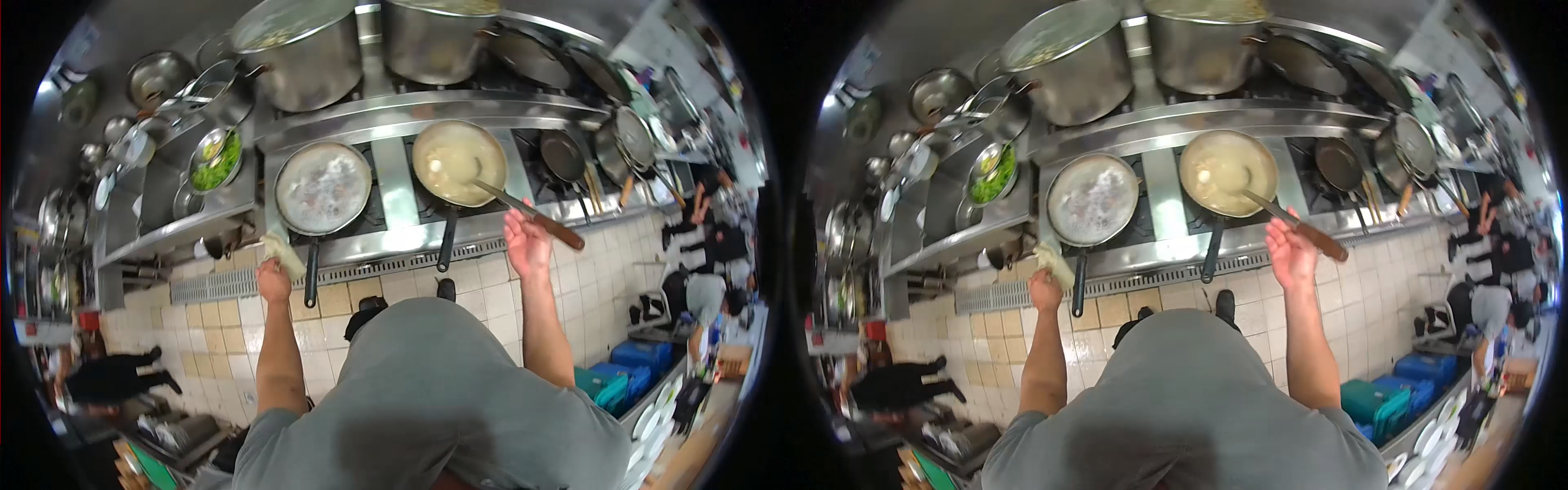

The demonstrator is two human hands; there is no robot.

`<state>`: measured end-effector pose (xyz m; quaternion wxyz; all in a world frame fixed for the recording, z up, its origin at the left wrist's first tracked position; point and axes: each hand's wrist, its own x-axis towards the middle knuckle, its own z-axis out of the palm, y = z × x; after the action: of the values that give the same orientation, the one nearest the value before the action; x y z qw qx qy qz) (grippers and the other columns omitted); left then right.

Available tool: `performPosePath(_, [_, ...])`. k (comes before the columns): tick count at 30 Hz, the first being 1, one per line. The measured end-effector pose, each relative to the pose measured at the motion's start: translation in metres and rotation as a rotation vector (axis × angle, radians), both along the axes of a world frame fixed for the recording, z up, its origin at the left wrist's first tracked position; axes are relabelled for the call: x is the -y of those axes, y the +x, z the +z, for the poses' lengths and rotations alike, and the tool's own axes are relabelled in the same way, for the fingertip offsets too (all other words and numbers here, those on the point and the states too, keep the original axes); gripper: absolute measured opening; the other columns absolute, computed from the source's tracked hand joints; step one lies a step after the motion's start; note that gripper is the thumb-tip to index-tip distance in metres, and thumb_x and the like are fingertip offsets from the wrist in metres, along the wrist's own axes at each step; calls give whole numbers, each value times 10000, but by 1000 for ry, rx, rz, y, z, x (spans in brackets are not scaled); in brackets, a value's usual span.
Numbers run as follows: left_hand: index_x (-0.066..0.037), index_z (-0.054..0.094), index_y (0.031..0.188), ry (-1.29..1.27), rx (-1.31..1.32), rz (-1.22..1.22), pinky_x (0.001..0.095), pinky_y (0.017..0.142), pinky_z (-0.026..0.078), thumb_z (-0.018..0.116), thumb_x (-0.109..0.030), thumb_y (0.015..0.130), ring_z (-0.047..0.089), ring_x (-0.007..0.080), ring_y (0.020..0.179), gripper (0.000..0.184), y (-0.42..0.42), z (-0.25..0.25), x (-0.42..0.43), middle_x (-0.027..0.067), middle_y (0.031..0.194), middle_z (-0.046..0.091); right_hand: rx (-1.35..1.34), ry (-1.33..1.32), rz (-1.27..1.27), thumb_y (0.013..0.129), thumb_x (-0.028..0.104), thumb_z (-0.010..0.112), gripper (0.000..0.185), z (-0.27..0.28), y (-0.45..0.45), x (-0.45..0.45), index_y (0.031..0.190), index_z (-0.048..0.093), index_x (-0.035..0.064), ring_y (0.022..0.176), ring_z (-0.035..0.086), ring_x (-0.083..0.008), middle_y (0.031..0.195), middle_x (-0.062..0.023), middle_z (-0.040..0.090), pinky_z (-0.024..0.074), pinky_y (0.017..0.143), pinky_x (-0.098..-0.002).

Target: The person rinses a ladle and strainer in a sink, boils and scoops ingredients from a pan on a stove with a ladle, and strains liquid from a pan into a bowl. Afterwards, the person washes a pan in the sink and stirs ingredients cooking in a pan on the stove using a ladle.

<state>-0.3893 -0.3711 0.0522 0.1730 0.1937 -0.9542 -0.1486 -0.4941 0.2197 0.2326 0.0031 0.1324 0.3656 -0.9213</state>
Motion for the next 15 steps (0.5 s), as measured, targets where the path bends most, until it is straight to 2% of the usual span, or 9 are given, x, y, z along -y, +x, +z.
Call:
performPosePath(2, [-75, 757, 990, 16, 118, 14, 421, 944, 477, 647, -143, 810, 629, 330, 1014, 221, -11, -5, -3, 147, 1054, 712, 2, 341, -178, 962, 131, 641, 442, 3, -6, 15, 1372, 529, 12, 781, 690, -179, 935, -108, 718, 557, 652, -306])
performPosePath(3, [-75, 757, 990, 23, 113, -25, 421, 944, 477, 647, -143, 810, 629, 330, 1014, 221, -14, 0, -5, 147, 1054, 712, 2, 350, -216, 962, 131, 641, 442, -6, -8, 16, 1372, 529, 12, 781, 690, -179, 935, -108, 718, 557, 652, -306])
performPosePath(6, [-57, 757, 1027, -9, 206, -43, 412, 964, 474, 694, -172, 789, 645, 324, 993, 272, -17, 4, 2, 145, 1076, 719, 188, 735, -307, 1011, 242, 637, 317, -18, -11, 25, 1230, 601, 16, 696, 655, -129, 887, -66, 647, 552, 549, -276])
performPosePath(9, [-26, 753, 1049, 177, 255, -208, 428, 945, 493, 747, -197, 786, 662, 347, 949, 313, -14, 15, 25, 184, 1123, 708, 66, 715, -370, 1008, 210, 639, 301, -7, -1, 51, 1230, 599, 11, 703, 665, -142, 836, -63, 644, 591, 608, -295])
performPosePath(10, [-3, 726, 1128, 314, 151, -244, 391, 866, 523, 770, -191, 825, 675, 289, 883, 359, -12, -9, 43, 188, 1134, 706, 35, 716, -374, 1003, 185, 645, 298, -3, 3, 58, 1230, 608, -4, 735, 683, -147, 842, -81, 662, 609, 670, -299])
performPosePath(11, [-3, 726, 1128, 315, 149, -261, 391, 866, 523, 770, -191, 825, 675, 289, 883, 359, -11, 3, 44, 188, 1134, 706, 36, 718, -392, 1003, 185, 645, 298, 0, 8, 61, 1230, 608, -4, 735, 683, -147, 842, -81, 662, 609, 670, -299])
performPosePath(13, [11, 685, 1203, 616, -28, -55, 337, 784, 526, 748, -173, 879, 652, 194, 853, 378, -2, 43, 39, 149, 1109, 712, -115, 879, -328, 1002, 164, 642, 289, 6, 20, 64, 1233, 621, -7, 773, 698, -144, 896, -100, 692, 605, 698, -284])
performPosePath(14, [10, 656, 1254, 618, -56, -37, 282, 765, 504, 704, -178, 940, 609, 135, 827, 369, 3, 37, 53, 95, 1085, 706, -119, 1004, -317, 997, 154, 647, 260, 22, 28, 70, 1204, 651, -1, 798, 702, -125, 926, -104, 714, 591, 716, -273])
performPosePath(15, [10, 656, 1254, 621, -60, -44, 282, 765, 504, 704, -178, 940, 609, 135, 827, 369, 2, 39, 68, 95, 1085, 706, -122, 1006, -324, 997, 154, 647, 260, 29, 33, 70, 1204, 651, -1, 798, 702, -125, 926, -104, 714, 591, 716, -273])
